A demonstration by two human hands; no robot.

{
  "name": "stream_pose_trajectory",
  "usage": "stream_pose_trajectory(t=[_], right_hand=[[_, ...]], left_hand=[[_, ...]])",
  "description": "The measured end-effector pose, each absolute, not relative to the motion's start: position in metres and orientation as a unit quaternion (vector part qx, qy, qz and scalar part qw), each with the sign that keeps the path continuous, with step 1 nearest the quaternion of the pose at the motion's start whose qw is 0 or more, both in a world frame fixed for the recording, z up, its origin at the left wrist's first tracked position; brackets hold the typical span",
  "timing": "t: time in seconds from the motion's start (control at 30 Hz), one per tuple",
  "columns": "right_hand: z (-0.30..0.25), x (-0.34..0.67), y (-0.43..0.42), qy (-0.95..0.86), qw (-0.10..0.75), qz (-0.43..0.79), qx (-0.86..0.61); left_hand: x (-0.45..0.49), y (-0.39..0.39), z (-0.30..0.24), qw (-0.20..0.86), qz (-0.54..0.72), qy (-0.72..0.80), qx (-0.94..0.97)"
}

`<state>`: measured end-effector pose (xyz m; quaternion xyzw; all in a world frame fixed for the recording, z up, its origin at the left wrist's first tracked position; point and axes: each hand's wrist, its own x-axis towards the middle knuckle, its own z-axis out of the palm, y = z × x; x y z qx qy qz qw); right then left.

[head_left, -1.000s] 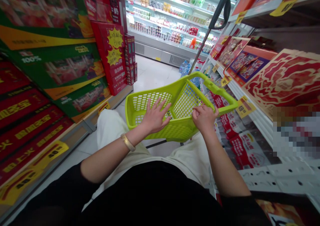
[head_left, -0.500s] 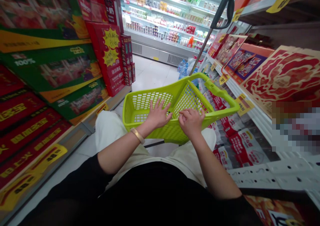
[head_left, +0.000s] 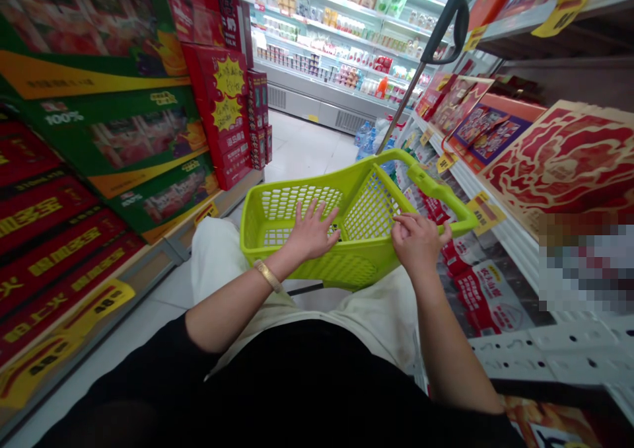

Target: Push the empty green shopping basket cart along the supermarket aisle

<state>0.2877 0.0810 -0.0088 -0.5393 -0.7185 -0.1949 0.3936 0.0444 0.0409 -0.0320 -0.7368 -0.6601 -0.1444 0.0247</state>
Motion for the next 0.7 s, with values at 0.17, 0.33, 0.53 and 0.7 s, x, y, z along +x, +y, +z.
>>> stream_pose_trajectory(t=[0.17,0.33,0.53,0.7], right_hand=[[-0.018,0.269,0.074,-0.727,0.397,-0.187,-0.529],[-0.033,0.238,0.06,-0.769,0.38,-0.159,-0.489],[-0.022,0.26,0.074,-0.764,0.378,-0.16,-0.498],[-0.005,0.29,0.09,-0.714,0.386,-0.189,-0.553]], left_hand=[[0.044,0.044,-0.035,0.032,-0.148,-0.659,-0.737],[0.042,0.042,-0.035,0.039,-0.149,-0.657,-0.738],[0.045,0.042,-0.033,0.034,-0.146,-0.658,-0.738],[0.047,0.044,-0.036,0.029,-0.152,-0.65,-0.744]])
